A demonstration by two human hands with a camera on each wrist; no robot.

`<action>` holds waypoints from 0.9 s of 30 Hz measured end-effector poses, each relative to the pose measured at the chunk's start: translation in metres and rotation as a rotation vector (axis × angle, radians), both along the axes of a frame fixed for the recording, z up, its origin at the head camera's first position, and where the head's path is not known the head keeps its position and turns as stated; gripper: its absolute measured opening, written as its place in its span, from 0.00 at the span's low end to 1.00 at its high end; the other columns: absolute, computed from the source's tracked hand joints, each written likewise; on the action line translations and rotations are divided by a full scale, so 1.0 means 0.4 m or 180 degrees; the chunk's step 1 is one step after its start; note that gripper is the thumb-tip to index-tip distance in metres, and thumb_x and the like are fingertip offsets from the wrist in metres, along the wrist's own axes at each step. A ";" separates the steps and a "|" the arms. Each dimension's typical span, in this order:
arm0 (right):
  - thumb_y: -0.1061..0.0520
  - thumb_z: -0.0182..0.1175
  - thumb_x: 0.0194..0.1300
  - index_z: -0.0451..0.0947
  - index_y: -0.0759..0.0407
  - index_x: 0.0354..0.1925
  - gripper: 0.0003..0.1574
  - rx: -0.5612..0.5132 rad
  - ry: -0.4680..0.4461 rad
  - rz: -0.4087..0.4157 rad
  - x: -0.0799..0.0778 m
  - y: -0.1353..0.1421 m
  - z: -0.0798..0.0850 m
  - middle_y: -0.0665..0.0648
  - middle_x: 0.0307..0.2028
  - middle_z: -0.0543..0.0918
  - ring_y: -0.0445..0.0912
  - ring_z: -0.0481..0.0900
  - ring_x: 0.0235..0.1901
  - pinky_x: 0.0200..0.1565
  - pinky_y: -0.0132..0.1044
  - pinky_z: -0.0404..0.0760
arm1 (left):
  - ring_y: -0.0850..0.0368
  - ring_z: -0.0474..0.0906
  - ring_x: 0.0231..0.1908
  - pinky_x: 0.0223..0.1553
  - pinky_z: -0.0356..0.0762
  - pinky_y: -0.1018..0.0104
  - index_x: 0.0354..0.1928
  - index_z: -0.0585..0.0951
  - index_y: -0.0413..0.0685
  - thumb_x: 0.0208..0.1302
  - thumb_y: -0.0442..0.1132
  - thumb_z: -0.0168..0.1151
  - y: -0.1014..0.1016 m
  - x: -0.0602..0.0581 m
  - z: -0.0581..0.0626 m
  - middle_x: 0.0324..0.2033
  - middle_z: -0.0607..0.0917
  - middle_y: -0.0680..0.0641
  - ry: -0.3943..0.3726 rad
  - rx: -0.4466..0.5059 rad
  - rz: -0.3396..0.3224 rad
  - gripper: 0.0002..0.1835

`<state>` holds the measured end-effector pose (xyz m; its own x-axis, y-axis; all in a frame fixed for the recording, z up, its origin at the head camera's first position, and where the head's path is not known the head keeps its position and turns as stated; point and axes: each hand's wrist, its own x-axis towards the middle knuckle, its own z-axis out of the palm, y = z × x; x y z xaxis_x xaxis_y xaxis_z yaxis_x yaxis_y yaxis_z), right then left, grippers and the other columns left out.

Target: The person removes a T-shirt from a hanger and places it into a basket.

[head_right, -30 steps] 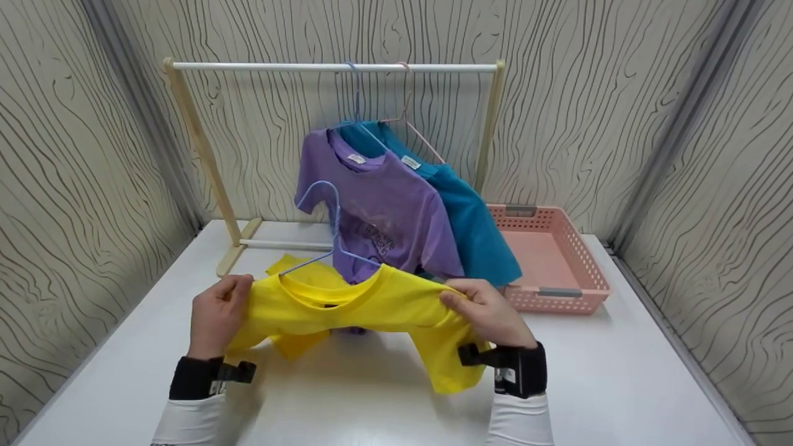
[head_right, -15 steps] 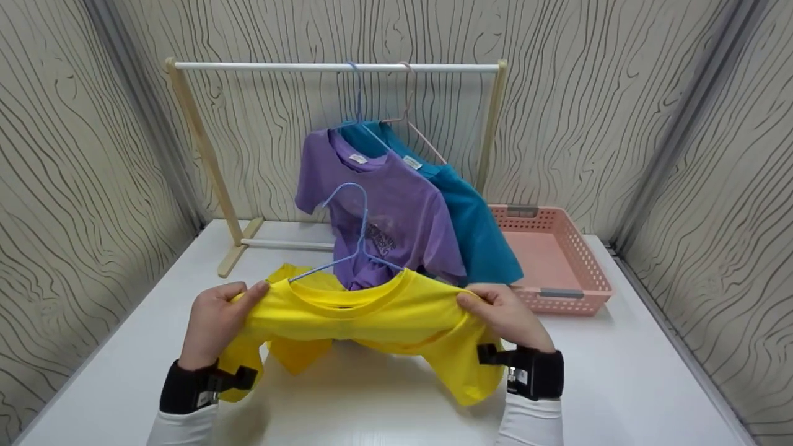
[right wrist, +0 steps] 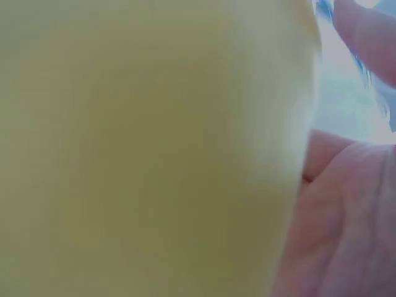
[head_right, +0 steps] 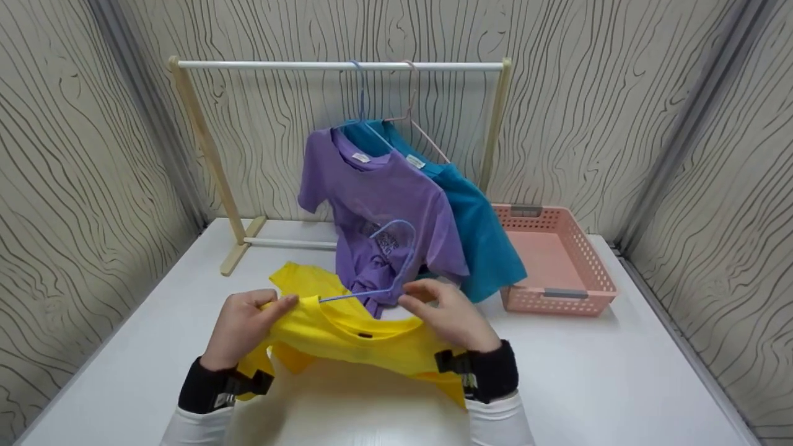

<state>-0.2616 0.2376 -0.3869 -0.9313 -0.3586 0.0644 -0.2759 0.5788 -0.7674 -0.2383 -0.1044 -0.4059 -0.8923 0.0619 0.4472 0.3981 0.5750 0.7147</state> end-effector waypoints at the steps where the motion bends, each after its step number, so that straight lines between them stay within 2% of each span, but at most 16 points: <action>1: 0.43 0.54 0.78 0.80 0.60 0.59 0.26 -0.0089 -0.0014 0.0103 0.002 -0.015 0.000 0.60 0.55 0.86 0.52 0.81 0.55 0.62 0.50 0.81 | 0.68 0.56 0.16 0.21 0.51 0.75 0.15 0.63 0.53 0.67 0.51 0.69 0.004 -0.002 -0.002 0.14 0.58 0.60 0.0006 -0.0039 -0.0039 0.29; 3: 0.44 0.51 0.80 0.81 0.61 0.55 0.24 -0.0285 -0.0056 0.0266 0.003 -0.036 -0.002 0.57 0.42 0.87 0.48 0.82 0.45 0.54 0.40 0.82 | 0.68 0.56 0.16 0.22 0.51 0.76 0.15 0.63 0.53 0.67 0.52 0.69 0.009 -0.006 -0.007 0.14 0.58 0.60 -0.0008 -0.0096 -0.0078 0.29; 5: 0.47 0.49 0.82 0.81 0.65 0.54 0.24 -0.0499 -0.0093 0.0321 0.004 -0.050 -0.005 0.55 0.29 0.81 0.44 0.79 0.34 0.43 0.30 0.77 | 0.68 0.56 0.16 0.22 0.51 0.76 0.15 0.63 0.53 0.67 0.52 0.69 0.012 -0.007 -0.009 0.14 0.58 0.60 -0.0017 -0.0121 -0.0086 0.29; 8: 0.47 0.50 0.81 0.83 0.66 0.53 0.25 -0.0615 -0.0151 0.0222 0.006 -0.058 -0.005 0.51 0.19 0.65 0.42 0.65 0.20 0.32 0.31 0.66 | 0.67 0.57 0.16 0.22 0.52 0.76 0.15 0.64 0.53 0.67 0.52 0.69 0.014 -0.008 -0.015 0.14 0.58 0.60 -0.0023 -0.0118 -0.0111 0.29; 11: 0.47 0.53 0.80 0.85 0.65 0.49 0.24 -0.0585 -0.0146 0.0181 0.007 -0.054 -0.004 0.50 0.16 0.61 0.41 0.60 0.17 0.34 0.32 0.65 | 0.68 0.57 0.17 0.22 0.52 0.76 0.15 0.64 0.53 0.68 0.52 0.69 0.013 -0.010 -0.020 0.14 0.58 0.60 0.0077 -0.0076 -0.0150 0.29; 13: 0.47 0.53 0.80 0.85 0.65 0.47 0.24 -0.0603 -0.0127 0.0223 0.005 -0.048 -0.003 0.49 0.16 0.61 0.41 0.60 0.17 0.32 0.32 0.66 | 0.70 0.55 0.17 0.22 0.51 0.76 0.15 0.63 0.51 0.69 0.50 0.68 0.009 -0.013 -0.024 0.15 0.57 0.61 0.0278 -0.0036 -0.0134 0.29; 16: 0.49 0.53 0.80 0.85 0.67 0.47 0.23 -0.0651 -0.0052 0.0247 0.002 -0.032 0.000 0.49 0.16 0.62 0.41 0.61 0.18 0.28 0.32 0.63 | 0.71 0.53 0.16 0.21 0.51 0.76 0.17 0.62 0.50 0.72 0.44 0.65 -0.002 -0.018 -0.029 0.15 0.56 0.61 0.0622 0.0075 0.0062 0.28; 18: 0.48 0.53 0.80 0.84 0.67 0.47 0.23 -0.0711 -0.0091 0.0146 0.002 -0.015 0.003 0.49 0.17 0.62 0.41 0.63 0.19 0.26 0.33 0.62 | 0.69 0.54 0.16 0.20 0.53 0.75 0.17 0.63 0.48 0.72 0.41 0.64 -0.013 -0.020 -0.030 0.16 0.57 0.61 0.0754 0.0206 0.0262 0.26; 20: 0.47 0.53 0.80 0.83 0.68 0.50 0.25 -0.0739 -0.0172 0.0023 0.004 0.003 0.006 0.49 0.17 0.62 0.42 0.65 0.21 0.28 0.33 0.64 | 0.68 0.57 0.16 0.21 0.57 0.75 0.18 0.65 0.49 0.73 0.40 0.63 -0.025 -0.020 -0.028 0.16 0.59 0.60 0.0721 0.0316 0.0413 0.24; 23: 0.45 0.53 0.79 0.80 0.70 0.52 0.28 -0.0766 -0.0271 -0.0107 0.006 0.026 0.010 0.49 0.18 0.62 0.44 0.66 0.22 0.31 0.33 0.66 | 0.65 0.62 0.18 0.22 0.61 0.73 0.19 0.66 0.48 0.73 0.41 0.63 -0.039 -0.017 -0.021 0.16 0.63 0.57 0.0557 0.0392 0.0518 0.24; 27: 0.45 0.54 0.79 0.79 0.71 0.52 0.28 -0.0776 -0.0249 -0.0126 0.007 0.042 0.014 0.50 0.19 0.63 0.46 0.68 0.23 0.33 0.32 0.69 | 0.64 0.64 0.18 0.23 0.63 0.73 0.20 0.68 0.47 0.74 0.43 0.63 -0.047 -0.014 -0.010 0.16 0.66 0.55 0.0461 0.0449 0.0628 0.23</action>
<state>-0.2588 0.2544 -0.3815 -0.9498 -0.3046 0.0718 -0.1911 0.3831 -0.9037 -0.2440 -0.1233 -0.4100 -0.8071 -0.1786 0.5627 0.3921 0.5504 0.7371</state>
